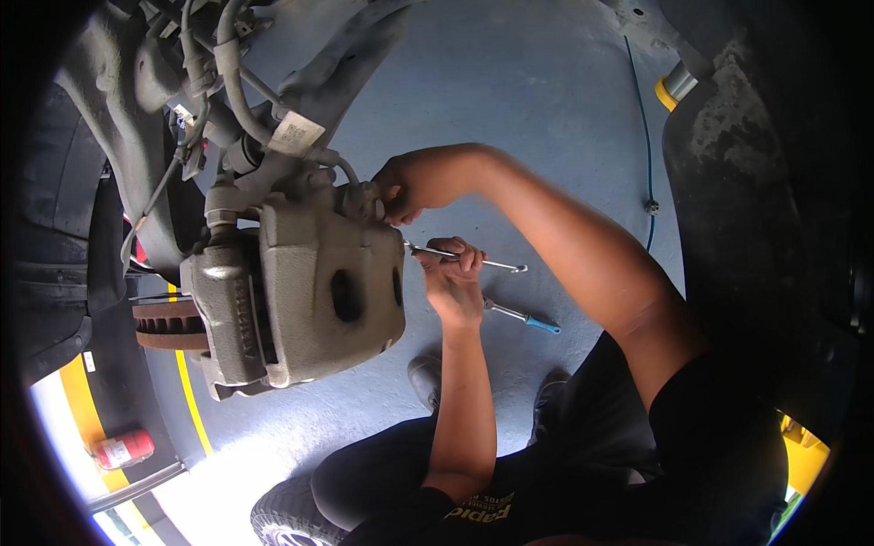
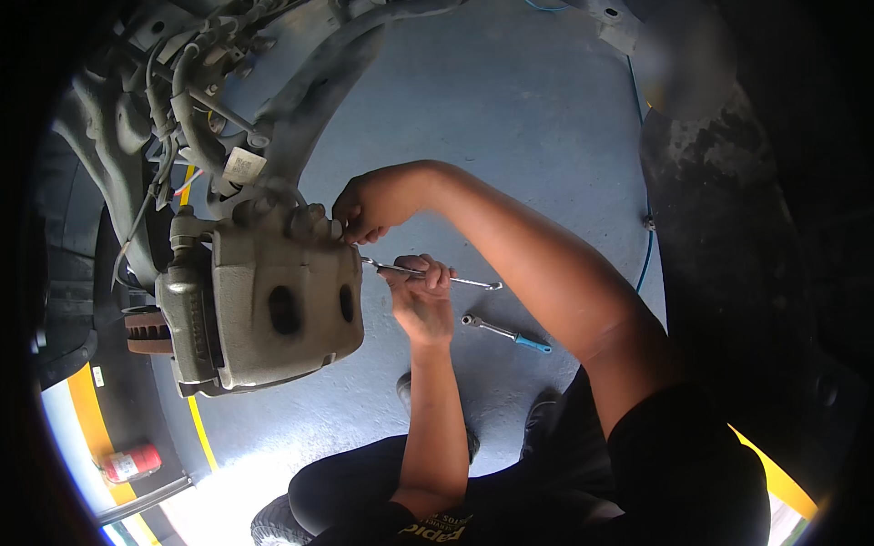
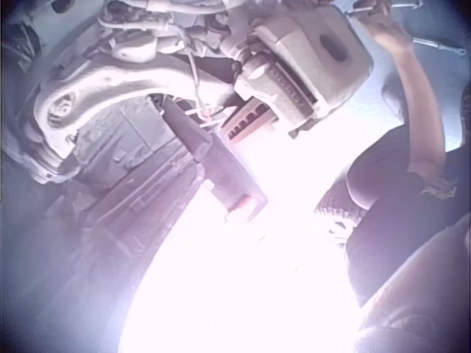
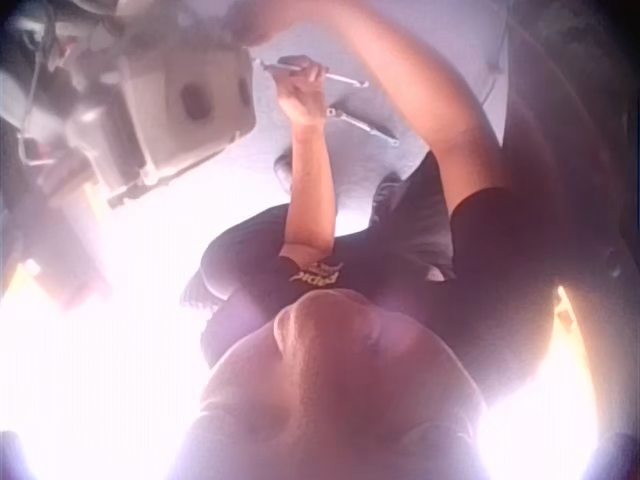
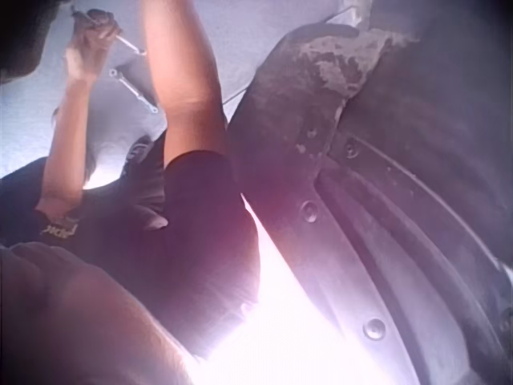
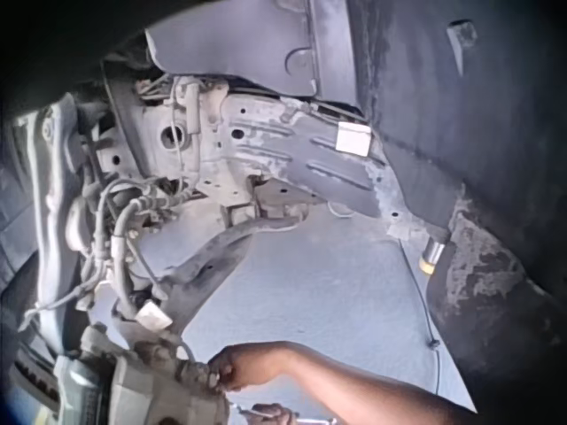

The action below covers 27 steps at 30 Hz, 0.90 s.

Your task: The person removes the brake caliper from a vehicle's wheel hub using a wrench, then installs a new brake caliper and tightens it. The person also handles bolts and tools during the process.

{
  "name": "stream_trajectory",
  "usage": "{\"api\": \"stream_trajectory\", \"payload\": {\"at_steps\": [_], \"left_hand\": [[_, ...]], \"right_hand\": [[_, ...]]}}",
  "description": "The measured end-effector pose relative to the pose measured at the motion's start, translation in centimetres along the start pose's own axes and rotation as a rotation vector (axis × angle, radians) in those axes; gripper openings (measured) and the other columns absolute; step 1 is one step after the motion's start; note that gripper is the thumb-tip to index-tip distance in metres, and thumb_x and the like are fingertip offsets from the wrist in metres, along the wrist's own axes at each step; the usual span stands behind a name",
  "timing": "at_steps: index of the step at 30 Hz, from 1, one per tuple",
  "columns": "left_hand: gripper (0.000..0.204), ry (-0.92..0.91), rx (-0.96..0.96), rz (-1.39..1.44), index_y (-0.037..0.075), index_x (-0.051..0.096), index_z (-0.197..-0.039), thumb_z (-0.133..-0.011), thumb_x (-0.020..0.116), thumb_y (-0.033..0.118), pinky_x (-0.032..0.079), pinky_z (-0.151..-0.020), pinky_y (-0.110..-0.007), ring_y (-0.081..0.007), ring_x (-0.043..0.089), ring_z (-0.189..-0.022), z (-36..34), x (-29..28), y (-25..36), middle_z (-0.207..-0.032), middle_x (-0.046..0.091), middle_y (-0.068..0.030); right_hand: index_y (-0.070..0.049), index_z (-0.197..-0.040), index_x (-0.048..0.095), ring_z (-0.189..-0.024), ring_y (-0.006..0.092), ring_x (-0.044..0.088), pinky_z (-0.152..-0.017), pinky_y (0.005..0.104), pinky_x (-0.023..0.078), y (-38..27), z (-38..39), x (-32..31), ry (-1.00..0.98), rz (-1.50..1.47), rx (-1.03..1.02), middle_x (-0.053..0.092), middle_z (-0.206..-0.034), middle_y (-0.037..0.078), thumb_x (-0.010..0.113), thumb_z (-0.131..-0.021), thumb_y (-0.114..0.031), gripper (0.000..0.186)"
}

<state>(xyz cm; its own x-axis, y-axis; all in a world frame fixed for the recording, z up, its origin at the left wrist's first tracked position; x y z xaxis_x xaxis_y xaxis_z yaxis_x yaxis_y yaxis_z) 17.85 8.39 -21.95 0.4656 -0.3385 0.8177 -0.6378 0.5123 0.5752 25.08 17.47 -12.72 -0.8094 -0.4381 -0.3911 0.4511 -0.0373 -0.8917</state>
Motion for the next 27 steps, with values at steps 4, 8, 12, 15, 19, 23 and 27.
{"api": "stream_trajectory", "payload": {"at_steps": [4,8,12,15,19,23,27], "left_hand": [[0.056,-0.001,-0.012,0.004,0.007,0.058,-0.096,-0.103,0.036,0.059,0.042,-0.077,-0.037,-0.0183,0.046,-0.071,0.2,-0.3,0.0,-0.073,0.046,-0.0030],[0.054,-0.047,-0.007,0.024,0.009,0.061,-0.097,-0.103,0.038,0.057,0.042,-0.079,-0.037,-0.0181,0.048,-0.074,0.0,-0.1,-0.1,-0.075,0.048,-0.0021],[0.053,-0.047,0.008,0.015,0.009,0.061,-0.097,-0.104,0.038,0.057,0.042,-0.079,-0.037,-0.0178,0.048,-0.074,-0.1,0.0,-0.1,-0.075,0.047,-0.0020],[0.054,-0.035,-0.021,0.041,0.011,0.062,-0.095,-0.103,0.039,0.059,0.041,-0.080,-0.036,-0.0175,0.047,-0.075,0.1,-0.2,-0.3,-0.075,0.046,-0.0010],[0.055,-0.033,-0.019,0.100,0.014,0.063,-0.092,-0.101,0.040,0.063,0.038,-0.081,-0.035,-0.0168,0.045,-0.076,0.4,-0.6,-0.6,-0.075,0.044,0.0004],[0.057,-0.022,-0.030,0.059,0.014,0.064,-0.090,-0.100,0.041,0.065,0.035,-0.081,-0.035,-0.0162,0.043,-0.076,0.3,-0.7,-0.7,-0.075,0.043,0.0010],[0.059,-0.024,-0.051,0.044,0.013,0.065,-0.089,-0.100,0.040,0.066,0.035,-0.080,-0.035,-0.0157,0.041,-0.075,0.2,-0.8,-0.6,-0.074,0.042,0.0013]], "right_hand": [[-0.012,-0.128,0.062,-0.079,0.0149,0.066,-0.083,0.0317,0.056,0.3,0.4,-0.6,0.124,-0.216,-0.057,0.069,-0.100,0.002,0.062,-0.094,-0.023,0.036],[-0.011,-0.125,0.064,-0.081,0.0150,0.067,-0.079,0.0307,0.057,1.0,0.0,0.5,0.004,-0.105,0.213,0.070,-0.102,0.005,0.066,-0.092,-0.023,0.035],[-0.005,-0.121,0.064,-0.085,0.0158,0.068,-0.082,0.0306,0.058,-0.3,0.2,-0.2,0.025,-0.081,0.062,0.070,-0.103,0.006,0.066,-0.091,-0.021,0.034],[-0.003,-0.119,0.063,-0.090,0.0164,0.068,-0.085,0.0315,0.058,-0.2,0.2,0.0,0.043,-0.216,-0.012,0.070,-0.104,0.007,0.066,-0.091,-0.021,0.033],[-0.001,-0.114,0.063,-0.089,0.0164,0.067,-0.084,0.0320,0.059,0.1,0.2,0.2,0.117,-0.417,-0.039,0.069,-0.100,0.006,0.065,-0.091,-0.020,0.029],[-0.001,-0.103,0.064,-0.079,0.0154,0.065,-0.077,0.0326,0.057,1.4,0.1,0.7,0.040,-0.207,0.210,0.068,-0.089,0.004,0.064,-0.091,-0.020,0.023],[-0.002,-0.094,0.066,-0.076,0.0147,0.063,-0.074,0.0320,0.056,-0.1,-0.2,0.1,0.034,-0.040,-0.006,0.066,-0.082,0.004,0.062,-0.092,-0.021,0.020]]}}
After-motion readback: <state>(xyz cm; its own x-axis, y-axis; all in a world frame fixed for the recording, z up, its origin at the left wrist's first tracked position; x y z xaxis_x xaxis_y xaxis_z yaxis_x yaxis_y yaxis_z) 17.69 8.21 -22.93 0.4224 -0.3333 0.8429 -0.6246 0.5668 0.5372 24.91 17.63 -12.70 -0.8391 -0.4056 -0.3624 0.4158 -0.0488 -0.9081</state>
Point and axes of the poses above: each hand's wrist, its own z-axis away from the middle knuckle, its own x-axis out of the palm, y = z × x, the point moved 9 cm from there along -z, towards the middle knuckle
